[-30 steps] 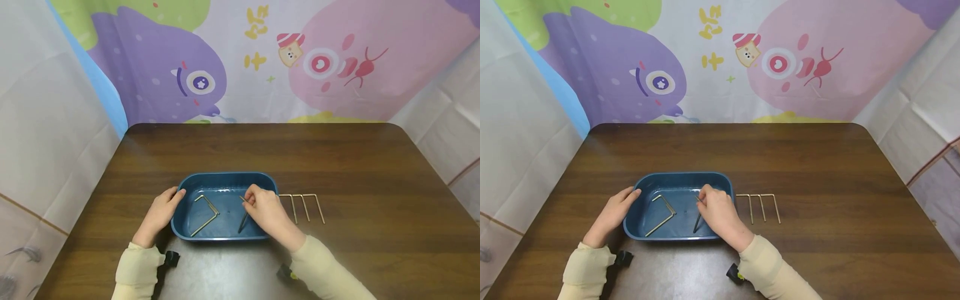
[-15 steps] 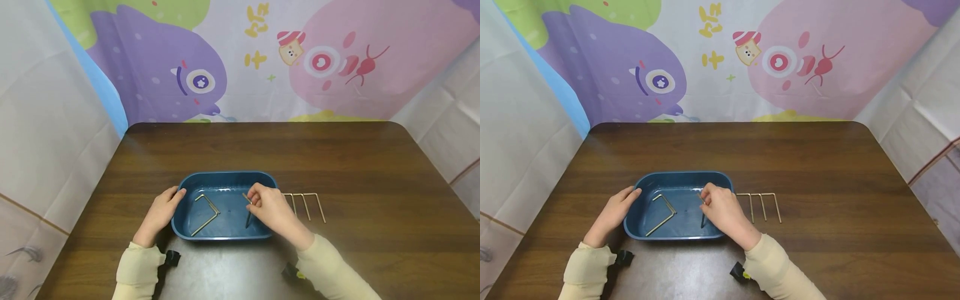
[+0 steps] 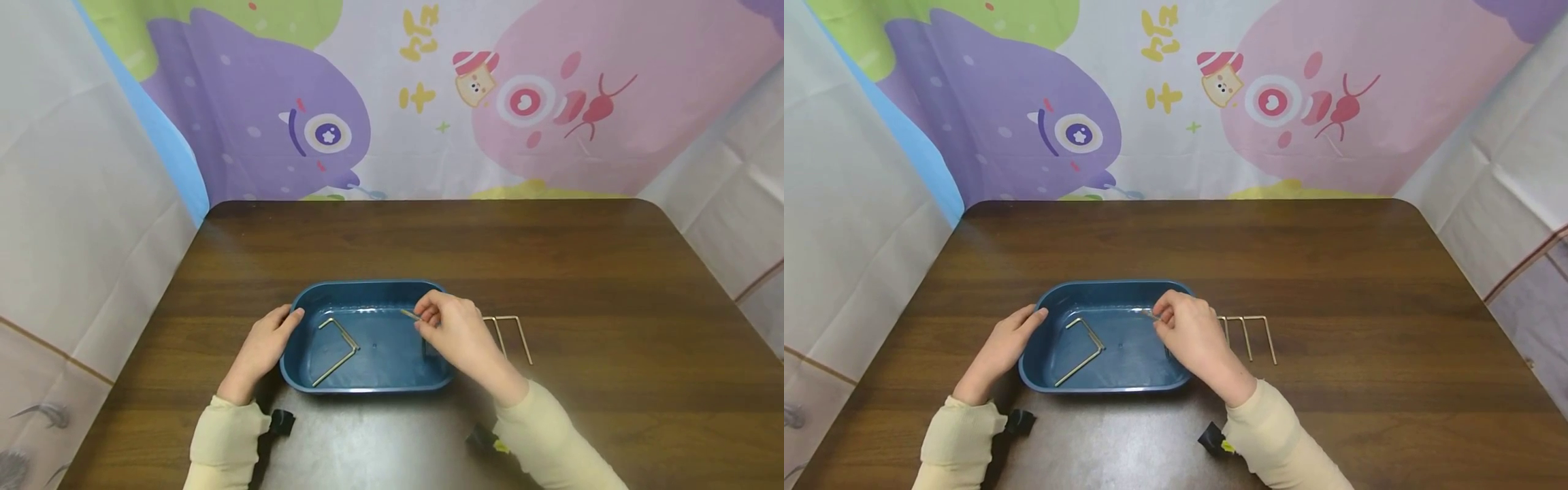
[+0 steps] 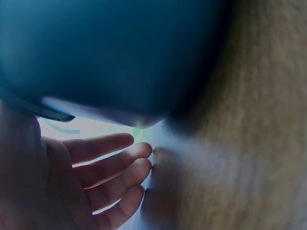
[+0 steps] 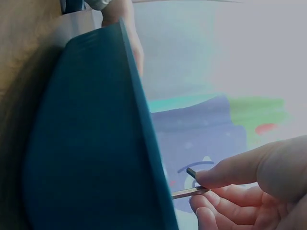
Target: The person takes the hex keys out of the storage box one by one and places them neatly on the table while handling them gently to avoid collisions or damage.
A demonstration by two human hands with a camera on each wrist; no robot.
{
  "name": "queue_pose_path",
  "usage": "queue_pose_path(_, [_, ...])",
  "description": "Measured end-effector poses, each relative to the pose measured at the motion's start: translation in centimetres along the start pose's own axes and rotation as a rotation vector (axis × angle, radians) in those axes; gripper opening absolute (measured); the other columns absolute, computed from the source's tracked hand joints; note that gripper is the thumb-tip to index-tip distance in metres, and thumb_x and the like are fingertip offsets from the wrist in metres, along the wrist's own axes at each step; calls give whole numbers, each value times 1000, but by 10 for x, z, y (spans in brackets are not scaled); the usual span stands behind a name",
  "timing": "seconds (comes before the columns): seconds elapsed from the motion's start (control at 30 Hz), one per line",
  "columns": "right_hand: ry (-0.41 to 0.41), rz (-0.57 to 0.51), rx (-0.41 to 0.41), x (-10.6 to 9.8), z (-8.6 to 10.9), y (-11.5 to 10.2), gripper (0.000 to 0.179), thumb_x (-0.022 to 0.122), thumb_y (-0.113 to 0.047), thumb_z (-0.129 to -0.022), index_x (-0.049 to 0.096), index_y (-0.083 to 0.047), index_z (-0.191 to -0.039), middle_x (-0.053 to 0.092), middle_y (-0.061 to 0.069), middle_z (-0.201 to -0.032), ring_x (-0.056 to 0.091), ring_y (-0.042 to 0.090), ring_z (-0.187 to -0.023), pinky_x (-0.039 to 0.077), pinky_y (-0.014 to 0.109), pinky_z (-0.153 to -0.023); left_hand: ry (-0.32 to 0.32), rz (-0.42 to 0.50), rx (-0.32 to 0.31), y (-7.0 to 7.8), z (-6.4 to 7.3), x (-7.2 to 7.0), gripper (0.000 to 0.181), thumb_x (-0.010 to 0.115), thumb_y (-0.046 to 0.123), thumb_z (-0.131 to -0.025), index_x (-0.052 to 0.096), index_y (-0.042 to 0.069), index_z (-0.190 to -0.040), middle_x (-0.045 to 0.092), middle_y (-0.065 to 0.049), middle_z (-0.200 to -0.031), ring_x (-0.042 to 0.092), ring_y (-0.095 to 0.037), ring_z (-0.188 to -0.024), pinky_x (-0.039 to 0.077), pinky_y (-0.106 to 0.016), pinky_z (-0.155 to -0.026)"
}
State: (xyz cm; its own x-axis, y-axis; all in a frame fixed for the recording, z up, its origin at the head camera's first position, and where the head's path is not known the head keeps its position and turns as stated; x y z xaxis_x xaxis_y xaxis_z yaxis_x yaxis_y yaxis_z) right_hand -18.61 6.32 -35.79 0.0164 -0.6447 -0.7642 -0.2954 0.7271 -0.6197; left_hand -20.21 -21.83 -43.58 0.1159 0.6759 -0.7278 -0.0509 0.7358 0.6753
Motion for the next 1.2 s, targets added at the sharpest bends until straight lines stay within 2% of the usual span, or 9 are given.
queue_pose_path(0.17, [14, 26, 15, -6, -1, 2, 9, 70, -8, -75, 67, -10, -83, 64, -4, -71, 58, 6, -63, 48, 22, -62, 3, -2, 4, 0, 0, 0, 61, 32, 46, -96, 44, -3, -130, 46, -24, -131, 40, -39, -123, 32, -52, -102])
queue_pose_path(0.4, [28, 3, 13, -20, -1, 5, 11, 66, -4, -74, 67, -9, -83, 65, 0, -73, 58, 8, -65, 49, 23, -62, 21, -8, 14, 0, 0, -1, 59, 32, 46, -96, 46, -1, -129, 48, -22, -130, 42, -37, -122, 33, -51, -101])
queue_pose_path(0.63, [60, 13, 32, -37, 1, 11, 12, 64, -5, -75, 68, -11, -85, 64, -2, -75, 57, 9, -66, 48, 25, -63, 15, 1, 8, -1, 0, 0, 61, 32, 48, -96, 45, -1, -130, 47, -22, -131, 42, -37, -122, 33, -51, -101])
queue_pose_path(0.93, [105, 15, 51, -56, 2, 16, 11, 62, -6, -74, 68, -10, -82, 64, -1, -73, 56, 11, -65, 46, 25, -61, -2, 7, -11, -1, 0, 1, 62, 32, 48, -96, 43, -1, -132, 45, -22, -133, 41, -37, -124, 32, -51, -102])
queue_pose_path(1.2, [125, 56, 67, -69, 1, 26, 16, 56, -5, -74, 69, -13, -80, 60, 0, -76, 52, 14, -67, 40, 27, -62, -6, 5, -11, -1, -1, 0, 63, 31, 49, -95, 43, -2, -132, 45, -22, -133, 39, -37, -125, 31, -51, -102])
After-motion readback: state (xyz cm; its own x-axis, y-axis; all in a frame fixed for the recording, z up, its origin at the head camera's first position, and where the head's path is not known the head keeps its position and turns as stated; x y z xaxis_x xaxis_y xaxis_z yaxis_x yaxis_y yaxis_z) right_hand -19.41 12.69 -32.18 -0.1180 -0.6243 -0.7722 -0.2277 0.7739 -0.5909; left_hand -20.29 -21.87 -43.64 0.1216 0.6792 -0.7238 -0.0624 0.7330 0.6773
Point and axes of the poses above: each hand's wrist, its own z-axis away from the middle knuckle, its own x-axis out of the palm, y = z × x, the point moved 6 cm from there along -z, towards the middle knuckle
